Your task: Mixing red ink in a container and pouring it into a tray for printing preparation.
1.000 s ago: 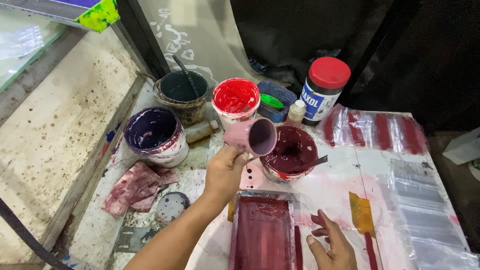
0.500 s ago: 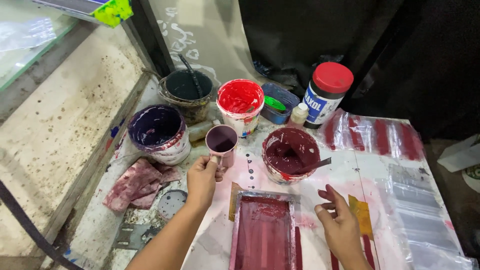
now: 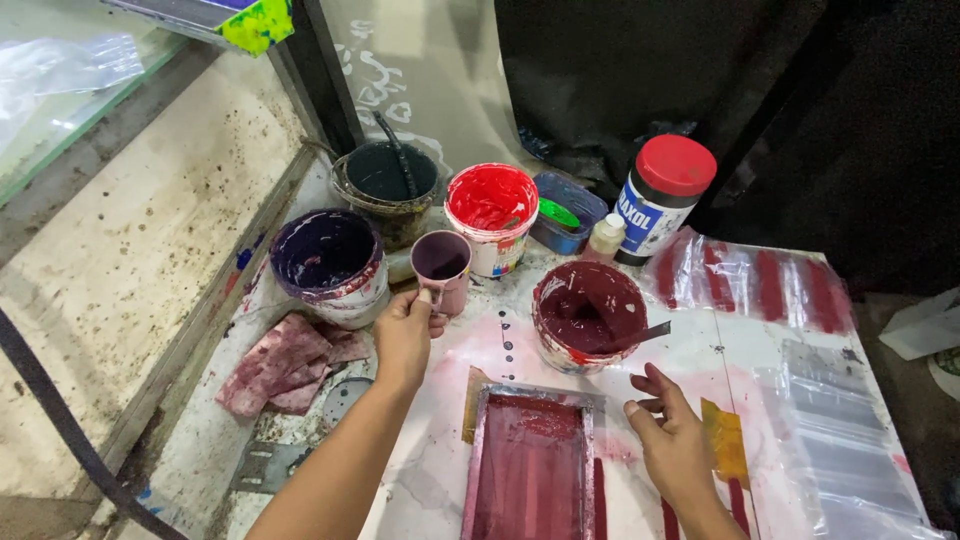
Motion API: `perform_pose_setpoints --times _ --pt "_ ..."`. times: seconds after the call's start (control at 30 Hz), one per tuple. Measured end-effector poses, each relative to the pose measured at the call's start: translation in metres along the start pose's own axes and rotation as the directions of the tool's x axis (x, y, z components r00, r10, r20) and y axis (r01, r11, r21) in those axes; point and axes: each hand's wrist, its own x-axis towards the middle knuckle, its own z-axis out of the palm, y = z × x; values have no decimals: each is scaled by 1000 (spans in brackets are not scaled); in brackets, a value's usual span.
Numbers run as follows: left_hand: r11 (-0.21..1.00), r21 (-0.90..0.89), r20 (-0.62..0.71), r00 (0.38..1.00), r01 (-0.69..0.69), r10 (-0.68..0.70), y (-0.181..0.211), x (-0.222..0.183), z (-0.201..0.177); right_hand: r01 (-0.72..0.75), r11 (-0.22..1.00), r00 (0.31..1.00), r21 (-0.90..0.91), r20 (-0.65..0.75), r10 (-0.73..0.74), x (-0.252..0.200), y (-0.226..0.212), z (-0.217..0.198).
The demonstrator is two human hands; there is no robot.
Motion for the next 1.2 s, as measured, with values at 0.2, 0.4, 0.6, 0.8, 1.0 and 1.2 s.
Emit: perform_pose_setpoints --times 0.2,0.4,0.6,0.8,1.0,1.2 --pt "989 132 -34 997 68 -64 45 -84 -10 50 999 999 13 -24 -49 10 -1 -4" --pt "956 291 291 955 -31 -58 -40 -72 54 9 997 1000 73 21 -10 29 -46 5" --pt "704 506 432 853 -498 293 -87 -29 98 143 973 986 180 61 -156 80 9 25" --pt "941 34 346 888 -335 304 -31 -84 77 222 963 975 153 -30 -220 35 -21 7" --pt "886 -441 426 903 147 62 -21 -113 73 536 818 844 208 -124 -522 2 1 -5" --pt "607 -504 718 689 614 -101 -31 -149 47 262 955 963 137 -96 -251 -15 14 1"
